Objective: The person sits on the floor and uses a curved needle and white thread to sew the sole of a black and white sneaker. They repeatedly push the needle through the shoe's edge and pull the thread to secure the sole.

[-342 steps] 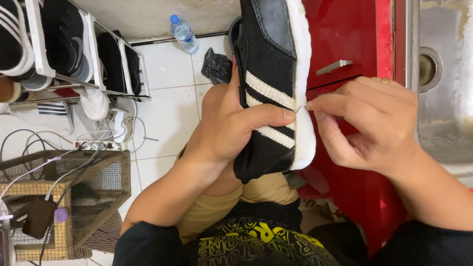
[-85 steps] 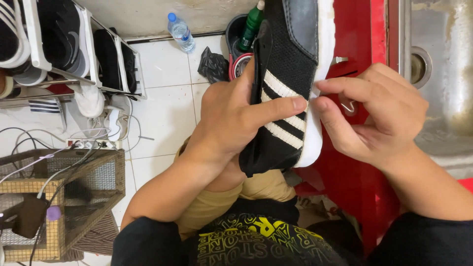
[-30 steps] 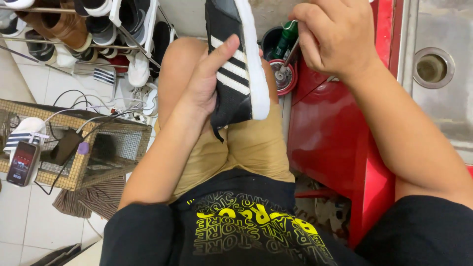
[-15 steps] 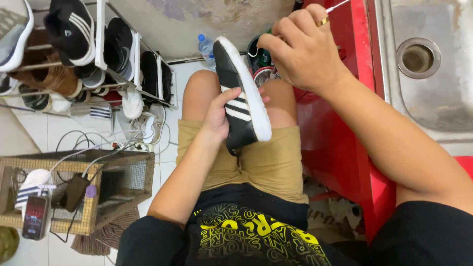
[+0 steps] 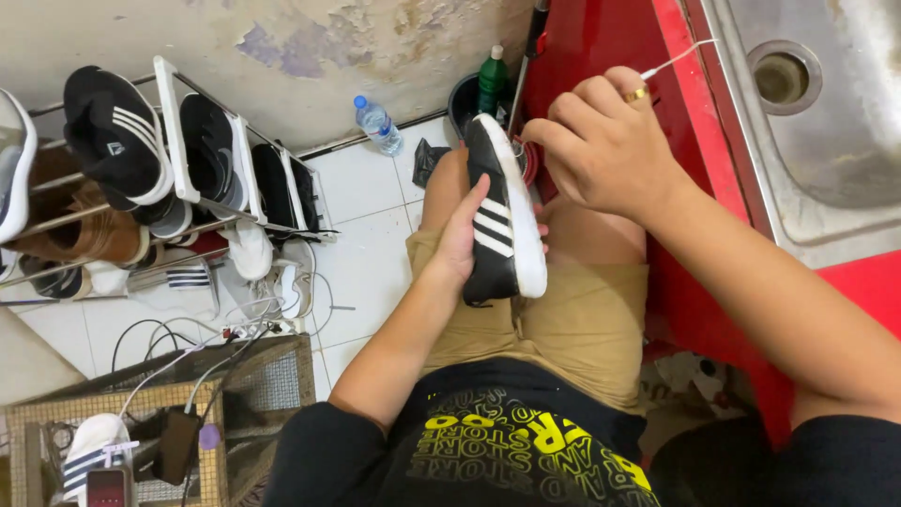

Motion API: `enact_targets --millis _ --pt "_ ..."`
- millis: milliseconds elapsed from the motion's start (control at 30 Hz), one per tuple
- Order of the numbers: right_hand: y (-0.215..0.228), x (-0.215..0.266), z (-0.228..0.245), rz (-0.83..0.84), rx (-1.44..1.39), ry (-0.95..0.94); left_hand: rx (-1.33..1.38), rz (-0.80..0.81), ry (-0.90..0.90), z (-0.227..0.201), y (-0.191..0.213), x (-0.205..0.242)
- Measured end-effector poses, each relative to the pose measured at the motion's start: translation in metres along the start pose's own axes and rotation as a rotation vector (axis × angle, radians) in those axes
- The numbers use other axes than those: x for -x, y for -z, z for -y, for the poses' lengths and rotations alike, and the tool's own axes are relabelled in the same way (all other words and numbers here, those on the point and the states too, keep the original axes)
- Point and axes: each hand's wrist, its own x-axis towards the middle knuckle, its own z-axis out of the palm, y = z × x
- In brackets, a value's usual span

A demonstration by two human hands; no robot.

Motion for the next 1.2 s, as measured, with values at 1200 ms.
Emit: enact_targets --millis 1200 --pt "0.184 0.167 0.107 0.139 0.06 -0.32 -0.421 0.104 0.068 0.16 -0.033 0.017"
